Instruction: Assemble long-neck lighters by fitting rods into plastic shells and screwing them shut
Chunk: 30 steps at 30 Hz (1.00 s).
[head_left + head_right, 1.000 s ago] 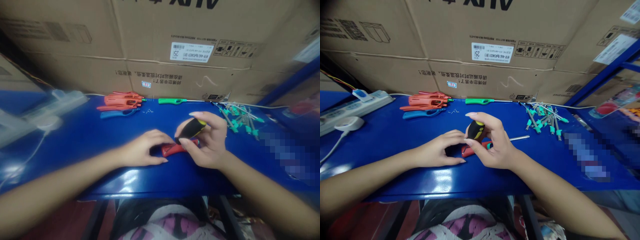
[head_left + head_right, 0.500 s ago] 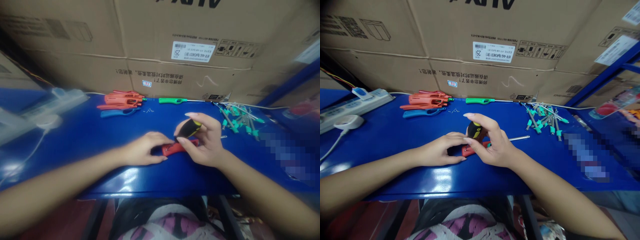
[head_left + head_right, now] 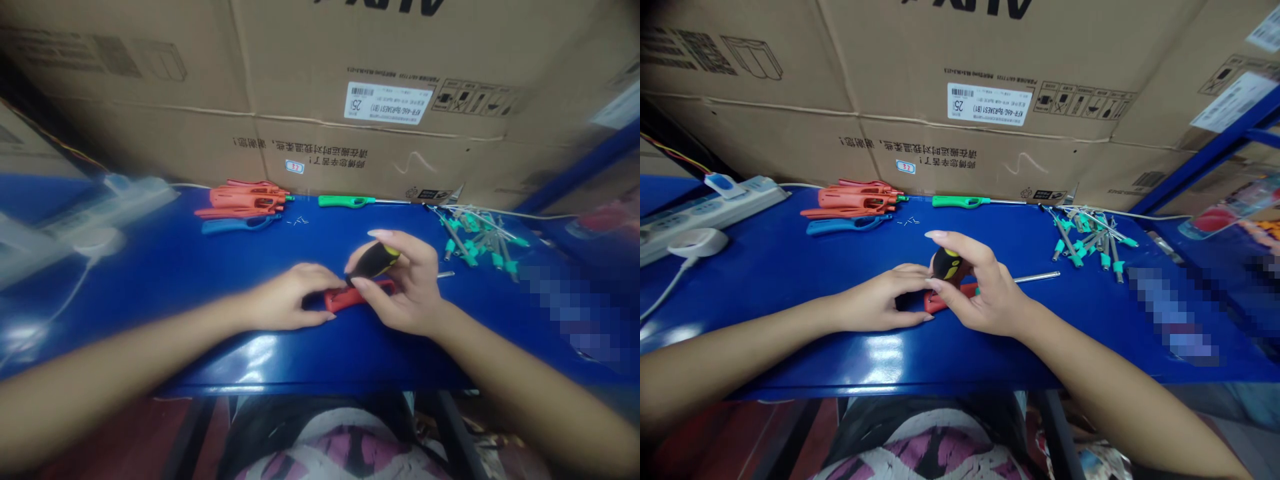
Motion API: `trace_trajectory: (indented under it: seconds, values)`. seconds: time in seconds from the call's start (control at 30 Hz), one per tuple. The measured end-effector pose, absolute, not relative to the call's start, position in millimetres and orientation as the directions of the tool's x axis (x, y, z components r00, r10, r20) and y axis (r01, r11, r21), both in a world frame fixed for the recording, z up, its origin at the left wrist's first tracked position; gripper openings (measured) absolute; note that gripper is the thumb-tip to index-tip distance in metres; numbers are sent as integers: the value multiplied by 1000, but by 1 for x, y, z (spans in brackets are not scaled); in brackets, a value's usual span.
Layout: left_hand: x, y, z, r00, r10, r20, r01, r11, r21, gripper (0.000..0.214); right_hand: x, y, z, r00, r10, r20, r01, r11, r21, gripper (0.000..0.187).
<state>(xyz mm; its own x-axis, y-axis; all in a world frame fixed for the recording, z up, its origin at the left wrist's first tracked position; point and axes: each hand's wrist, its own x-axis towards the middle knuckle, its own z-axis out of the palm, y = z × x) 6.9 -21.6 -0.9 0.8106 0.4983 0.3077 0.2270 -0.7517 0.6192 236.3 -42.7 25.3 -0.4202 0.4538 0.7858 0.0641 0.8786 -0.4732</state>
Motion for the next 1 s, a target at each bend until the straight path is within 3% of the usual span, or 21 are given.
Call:
trace_trajectory:
  seconds: [1.0]
  values:
    - [8, -22, 1, 808, 498, 315, 224, -755, 617, 38, 233, -46, 22, -354, 577, 736, 178, 814, -553, 69]
